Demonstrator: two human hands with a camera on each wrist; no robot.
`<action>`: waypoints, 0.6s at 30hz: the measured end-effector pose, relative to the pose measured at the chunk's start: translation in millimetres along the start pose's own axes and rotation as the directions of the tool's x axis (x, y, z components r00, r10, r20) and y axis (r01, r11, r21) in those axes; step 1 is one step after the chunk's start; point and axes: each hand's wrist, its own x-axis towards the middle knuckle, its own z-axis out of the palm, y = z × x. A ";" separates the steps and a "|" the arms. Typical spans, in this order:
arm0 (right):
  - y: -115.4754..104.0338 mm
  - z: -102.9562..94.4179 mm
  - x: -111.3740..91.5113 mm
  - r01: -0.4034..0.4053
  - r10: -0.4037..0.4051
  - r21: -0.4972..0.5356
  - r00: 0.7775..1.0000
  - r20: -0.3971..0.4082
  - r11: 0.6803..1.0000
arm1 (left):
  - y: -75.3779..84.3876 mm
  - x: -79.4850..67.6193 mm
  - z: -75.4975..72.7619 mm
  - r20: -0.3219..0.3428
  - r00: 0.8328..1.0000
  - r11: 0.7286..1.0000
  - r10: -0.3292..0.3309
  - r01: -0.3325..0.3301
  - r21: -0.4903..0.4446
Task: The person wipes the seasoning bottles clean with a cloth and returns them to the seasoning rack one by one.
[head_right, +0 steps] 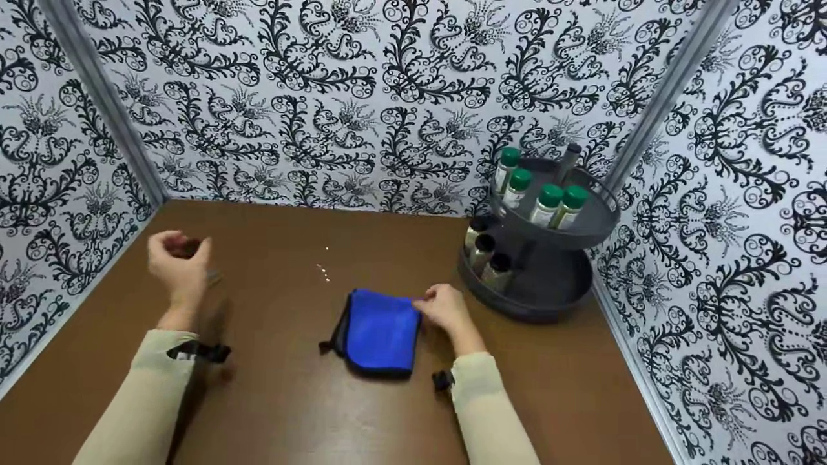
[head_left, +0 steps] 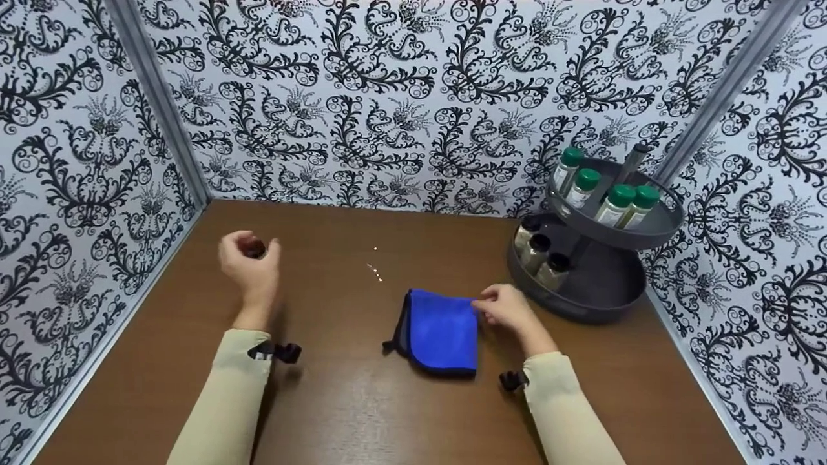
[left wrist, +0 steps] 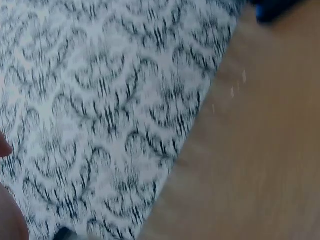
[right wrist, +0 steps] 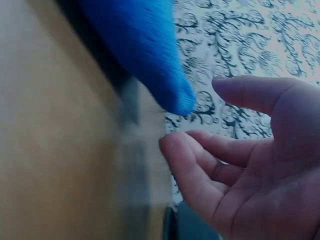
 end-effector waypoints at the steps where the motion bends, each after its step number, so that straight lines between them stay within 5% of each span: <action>1: -0.7 3.0 0.0 -0.015 0.015 -0.001 1.000 0.019 1.000 | -4.3 2.7 -2.6 -0.019 1.000 0.999 0.007 -0.007 0.043; 4: -2.4 9.2 -0.3 -0.058 0.058 0.008 0.997 0.056 0.998 | -17.2 8.4 -8.4 -0.049 0.999 0.984 -0.014 0.022 0.179; 8: -3.6 12.5 -1.7 -0.086 0.079 0.063 0.992 0.097 0.994 | -32.4 13.3 -13.7 0.019 0.987 0.952 -0.161 0.150 0.265; 13: -5.4 11.4 -3.6 -0.131 0.070 0.281 0.973 0.219 0.951 | -54.5 17.2 -21.6 0.185 0.917 0.911 -0.353 0.292 0.293; 18: -6.8 10.4 -3.2 -0.152 0.039 0.428 0.965 0.261 0.891 | -70.1 18.9 -28.3 0.292 0.878 0.921 -0.380 0.328 0.212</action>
